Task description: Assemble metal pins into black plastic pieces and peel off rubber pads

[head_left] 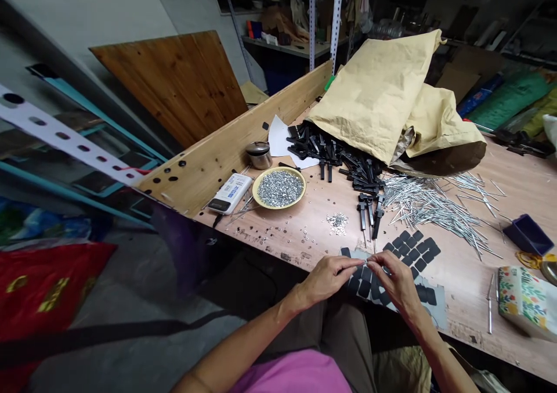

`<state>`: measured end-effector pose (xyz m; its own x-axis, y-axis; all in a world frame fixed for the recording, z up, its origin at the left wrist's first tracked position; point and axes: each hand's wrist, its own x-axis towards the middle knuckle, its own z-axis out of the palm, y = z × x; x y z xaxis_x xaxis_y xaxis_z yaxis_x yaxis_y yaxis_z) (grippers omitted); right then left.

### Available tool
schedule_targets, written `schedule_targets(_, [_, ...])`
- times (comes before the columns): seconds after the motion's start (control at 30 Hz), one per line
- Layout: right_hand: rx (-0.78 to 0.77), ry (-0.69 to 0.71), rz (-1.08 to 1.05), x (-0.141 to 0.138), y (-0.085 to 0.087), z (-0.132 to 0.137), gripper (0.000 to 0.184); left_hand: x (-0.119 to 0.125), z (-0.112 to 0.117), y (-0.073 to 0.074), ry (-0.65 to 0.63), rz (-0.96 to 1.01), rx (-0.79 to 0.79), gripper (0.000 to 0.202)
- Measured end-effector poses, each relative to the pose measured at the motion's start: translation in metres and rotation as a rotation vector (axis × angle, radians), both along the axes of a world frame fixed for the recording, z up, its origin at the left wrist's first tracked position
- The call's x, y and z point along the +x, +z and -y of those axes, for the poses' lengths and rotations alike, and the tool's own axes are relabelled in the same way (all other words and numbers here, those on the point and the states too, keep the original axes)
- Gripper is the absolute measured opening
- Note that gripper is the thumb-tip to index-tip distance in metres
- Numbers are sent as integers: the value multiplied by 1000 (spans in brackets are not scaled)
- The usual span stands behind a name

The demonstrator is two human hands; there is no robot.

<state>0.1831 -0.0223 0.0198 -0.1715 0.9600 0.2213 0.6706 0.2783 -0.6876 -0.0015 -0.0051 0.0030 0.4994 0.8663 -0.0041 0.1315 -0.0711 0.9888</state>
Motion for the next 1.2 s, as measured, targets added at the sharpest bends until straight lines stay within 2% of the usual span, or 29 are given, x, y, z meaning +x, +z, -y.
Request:
schedule_targets(0.17, [23,-49,16,-2,-4,1,39,4,4,-2,40,-89,88,32])
schedule_targets(0.3, [65,-101,25,-5,-10,1,48,10,7,0,9,-134,154,33])
schedule_targets(0.4, [71,-164,49,-2,-10,2,55,15,7,2,4,-79,135,31])
schedule_targets(0.47, [40,-238,14,2,-6,3,55,19,5,1,55,24,37,28])
schedule_targets(0.57, [-71,-355,-165,6,-5,7,51,24,1,-1,152,200,-250,27])
schedule_targets(0.7, [-203,-309,-450,-7,-20,17,41,39,-4,-3,274,538,-598,34])
schedule_targets(0.77, [-237,-292,-593,-17,-30,20,39,50,-4,-3,323,654,-699,37])
schedule_targets(0.83, [-250,-351,-718,-24,-37,21,37,61,-2,-3,349,712,-767,39])
schedule_targets(0.97, [-280,-476,-843,-21,-38,23,38,82,1,-4,377,731,-794,40])
schedule_targets(1.07, [-351,-483,-725,-1,-36,26,38,93,2,-8,382,637,-716,34])
schedule_targets(1.13, [-239,-509,-477,23,-37,29,35,97,3,-12,349,554,-654,33])
schedule_targets(1.2, [-41,-555,-127,54,-41,29,32,97,3,-19,304,468,-614,38])
